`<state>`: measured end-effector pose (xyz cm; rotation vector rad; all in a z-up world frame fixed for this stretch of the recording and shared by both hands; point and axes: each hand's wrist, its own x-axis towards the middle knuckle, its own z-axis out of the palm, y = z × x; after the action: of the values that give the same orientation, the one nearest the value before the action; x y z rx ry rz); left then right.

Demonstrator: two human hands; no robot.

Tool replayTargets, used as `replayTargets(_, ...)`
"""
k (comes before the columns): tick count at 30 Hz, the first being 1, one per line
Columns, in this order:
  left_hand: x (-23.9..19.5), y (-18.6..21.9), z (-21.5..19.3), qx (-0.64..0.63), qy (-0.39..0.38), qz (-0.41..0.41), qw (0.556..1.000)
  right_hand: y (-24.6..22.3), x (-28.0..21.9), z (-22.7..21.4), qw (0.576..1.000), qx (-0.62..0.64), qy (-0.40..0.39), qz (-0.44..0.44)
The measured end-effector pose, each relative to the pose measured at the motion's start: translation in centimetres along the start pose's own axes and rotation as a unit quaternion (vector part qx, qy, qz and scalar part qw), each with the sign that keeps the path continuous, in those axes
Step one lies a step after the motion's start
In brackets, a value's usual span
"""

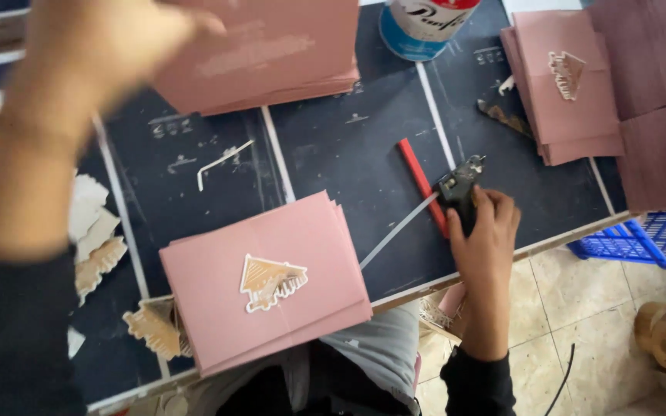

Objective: Assembling invitation cards by applying hot glue to decorative cutouts and sticking them onto the cards.

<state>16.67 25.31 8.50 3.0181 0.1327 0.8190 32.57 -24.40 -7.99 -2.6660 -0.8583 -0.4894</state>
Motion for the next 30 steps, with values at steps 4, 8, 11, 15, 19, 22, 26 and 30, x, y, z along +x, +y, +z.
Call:
replayTargets(4,-4.5,9.8,-5.9,0.168,0.078,0.014,0.983,0.9,1.1,0.0,0.998,0.048,-0.041,0.023)
replayTargets(8,-12.1,17.2,-7.1,0.115,0.087,0.056,0.988,2.4,1.9,0.0,0.996,0.044,-0.051,0.060)
replayTargets(11,-17.3,20.6,-4.6,0.021,0.070,0.005,0.997,3.1,1.5,-1.0,0.995,0.074,0.011,0.067)
replayTargets(15,-22.5,21.9,-2.4,-0.026,-0.010,-0.074,0.997,6.0,-0.1,-1.4,0.978,0.157,0.058,0.125)
replayTargets(19,-26.2,19.4,-4.1,-0.043,-0.003,-0.258,0.965,5.1,-1.1,-3.6,0.875,0.395,0.080,0.267)
replayTargets(22,-28.7,17.2,-4.4,-0.023,-0.053,-0.342,0.938,0.9,-0.8,-6.2,0.794,0.528,0.082,0.291)
replayTargets(26,-30.6,15.3,-4.1,-0.018,-0.158,-0.301,0.940,-2.6,-0.5,-8.1,0.790,0.533,0.099,0.286)
replayTargets(30,-31.1,14.7,-4.6,0.026,-0.283,-0.266,0.921,-5.5,-0.8,-10.0,0.820,0.506,0.072,0.258)
